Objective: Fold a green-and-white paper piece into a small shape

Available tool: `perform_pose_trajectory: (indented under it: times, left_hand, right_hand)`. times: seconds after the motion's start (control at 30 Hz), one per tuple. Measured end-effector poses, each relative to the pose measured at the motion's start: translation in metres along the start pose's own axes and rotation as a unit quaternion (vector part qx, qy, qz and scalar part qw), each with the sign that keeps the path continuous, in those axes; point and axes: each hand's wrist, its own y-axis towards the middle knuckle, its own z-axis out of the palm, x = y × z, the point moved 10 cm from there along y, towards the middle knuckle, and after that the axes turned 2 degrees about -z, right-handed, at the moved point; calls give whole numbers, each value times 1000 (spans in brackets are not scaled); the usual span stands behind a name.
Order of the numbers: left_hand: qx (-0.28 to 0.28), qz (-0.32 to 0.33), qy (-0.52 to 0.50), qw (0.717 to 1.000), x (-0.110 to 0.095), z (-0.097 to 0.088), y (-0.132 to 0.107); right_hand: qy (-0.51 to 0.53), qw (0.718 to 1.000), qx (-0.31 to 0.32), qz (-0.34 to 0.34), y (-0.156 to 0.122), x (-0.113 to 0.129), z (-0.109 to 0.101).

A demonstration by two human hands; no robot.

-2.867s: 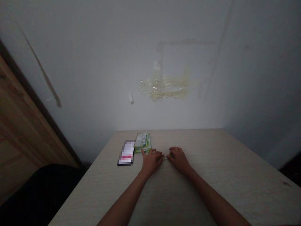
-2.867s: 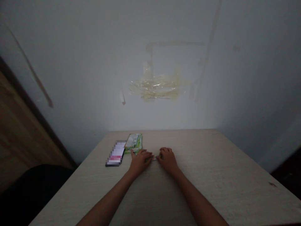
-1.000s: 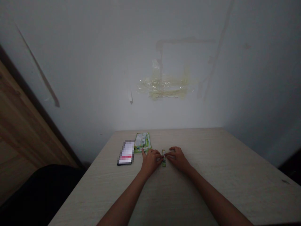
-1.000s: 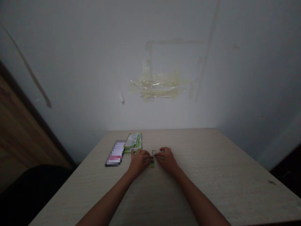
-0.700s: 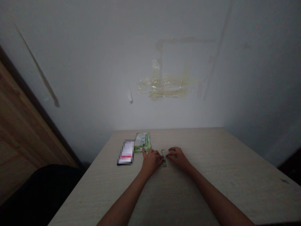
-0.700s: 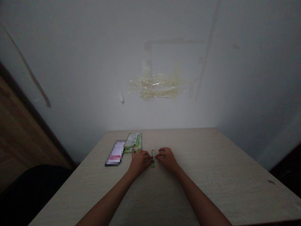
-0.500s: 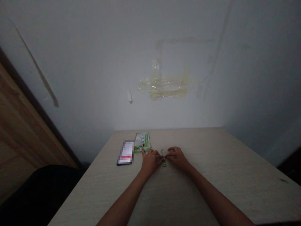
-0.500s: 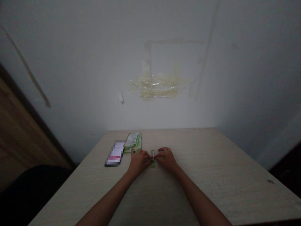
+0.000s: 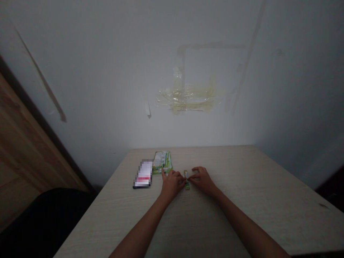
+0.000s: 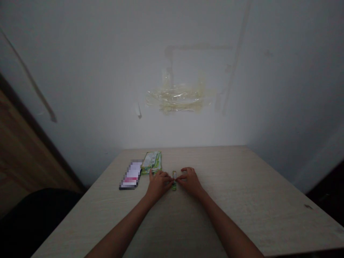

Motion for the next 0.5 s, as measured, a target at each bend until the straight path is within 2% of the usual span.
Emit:
perform_pose_trajectory:
  times: [0.5]
  left_hand:
    - [-5,4,-15,1000,1,1,-1]
  right_hand:
    - [-22,999,-18,23,3,-5,2]
